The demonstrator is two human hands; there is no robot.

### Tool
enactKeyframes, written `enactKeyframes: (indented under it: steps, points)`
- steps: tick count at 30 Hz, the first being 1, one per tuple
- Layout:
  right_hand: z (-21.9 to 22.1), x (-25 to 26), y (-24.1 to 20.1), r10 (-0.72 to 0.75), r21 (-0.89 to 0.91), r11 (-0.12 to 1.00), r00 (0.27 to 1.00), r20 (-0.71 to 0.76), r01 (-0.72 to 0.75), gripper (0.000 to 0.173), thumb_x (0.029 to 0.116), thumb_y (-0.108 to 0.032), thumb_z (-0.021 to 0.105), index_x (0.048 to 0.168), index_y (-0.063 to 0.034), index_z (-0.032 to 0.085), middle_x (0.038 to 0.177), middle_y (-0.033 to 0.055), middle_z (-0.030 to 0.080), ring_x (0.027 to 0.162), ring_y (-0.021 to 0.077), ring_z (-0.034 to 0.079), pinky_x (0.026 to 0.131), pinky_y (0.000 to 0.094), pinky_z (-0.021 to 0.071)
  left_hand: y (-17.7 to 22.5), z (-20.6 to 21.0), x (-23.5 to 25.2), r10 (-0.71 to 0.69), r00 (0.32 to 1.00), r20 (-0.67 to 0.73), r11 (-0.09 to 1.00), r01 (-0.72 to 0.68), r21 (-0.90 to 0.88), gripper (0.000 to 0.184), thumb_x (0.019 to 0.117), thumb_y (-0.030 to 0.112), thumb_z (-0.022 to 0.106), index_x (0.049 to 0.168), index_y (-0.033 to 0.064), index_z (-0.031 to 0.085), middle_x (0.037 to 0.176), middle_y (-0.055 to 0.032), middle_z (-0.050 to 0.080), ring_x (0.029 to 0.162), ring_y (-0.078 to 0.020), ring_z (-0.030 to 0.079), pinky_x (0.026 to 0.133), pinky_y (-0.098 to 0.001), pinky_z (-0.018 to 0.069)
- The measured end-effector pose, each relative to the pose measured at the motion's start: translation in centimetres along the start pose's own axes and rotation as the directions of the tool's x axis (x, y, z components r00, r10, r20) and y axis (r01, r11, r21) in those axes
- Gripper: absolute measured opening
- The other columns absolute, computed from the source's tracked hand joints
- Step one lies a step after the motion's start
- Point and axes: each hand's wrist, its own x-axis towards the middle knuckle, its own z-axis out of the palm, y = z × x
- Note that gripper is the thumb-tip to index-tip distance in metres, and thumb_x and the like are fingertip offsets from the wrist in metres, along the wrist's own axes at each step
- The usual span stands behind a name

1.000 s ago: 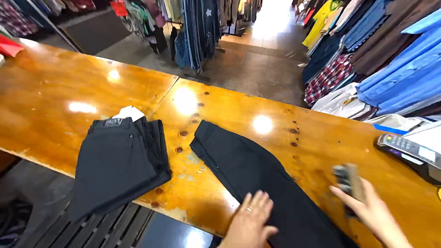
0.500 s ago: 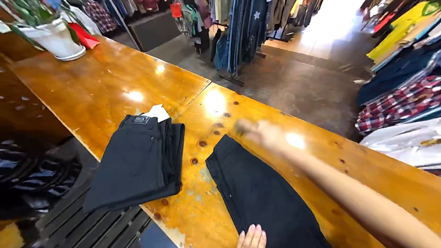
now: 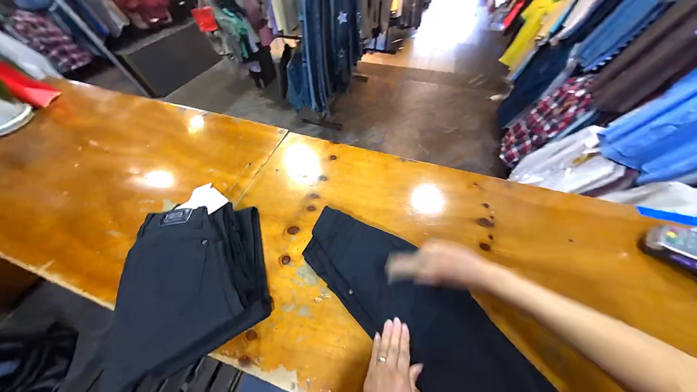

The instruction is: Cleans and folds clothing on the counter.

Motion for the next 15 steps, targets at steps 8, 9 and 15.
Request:
enactKeyframes:
  steps: [8, 9, 15]
  points:
    - [-3.3, -22.6, 5.1, 0.989, 0.512, 0.128, 0.15, 0.002, -0.849, 0.048, 0.0973, -0.023, 0.07, 0.136, 0.0026, 0.057, 0.12, 0.0334, 0.063, 0.109, 0.0503, 0.062, 0.093, 0.0695, 0.0471, -1.3, -5.3, 3.3, 0.005, 0.97, 0.242, 1.0, -0.001, -0.017, 0.04, 0.1071, 0.023, 0.05, 0.139, 0.0024, 0.062, 0.145, -0.0158, 0.06, 0.134, -0.0325, 0.057, 0.111, -0.0522, 0.0459]
    - [-2.3, -24.0, 3.6, 0.991, 0.521, 0.081, 0.123, 0.048, -0.849, 0.044, 0.0994, -0.024, 0.067, 0.132, 0.0051, 0.061, 0.125, 0.0333, 0.061, 0.116, 0.0498, 0.06, 0.098, 0.0684, 0.0447, -2.2, -6.3, 4.9, 0.048, 0.972, 0.231, 0.999, -0.045, -0.019, 0.038, 0.1076, 0.023, 0.049, 0.136, 0.0018, 0.064, 0.141, -0.0162, 0.063, 0.13, -0.033, 0.061, 0.11, -0.0531, 0.0471]
    - [0.1, -26.6, -0.1, 0.999, 0.546, 0.0, -0.018, -0.027, -0.838, 0.046, 0.1053, -0.038, 0.057, 0.126, 0.0015, 0.068, 0.116, 0.0283, 0.068, 0.113, 0.0446, 0.064, 0.099, 0.0627, 0.0478, -7.8, -8.0, 19.4, 0.378, 0.915, 0.142, 0.918, -0.39, 0.07, 0.037, 0.1, 0.014, 0.065, 0.134, -0.0027, 0.064, 0.142, -0.0263, 0.058, 0.133, -0.0457, 0.054, 0.11, -0.0646, 0.041]
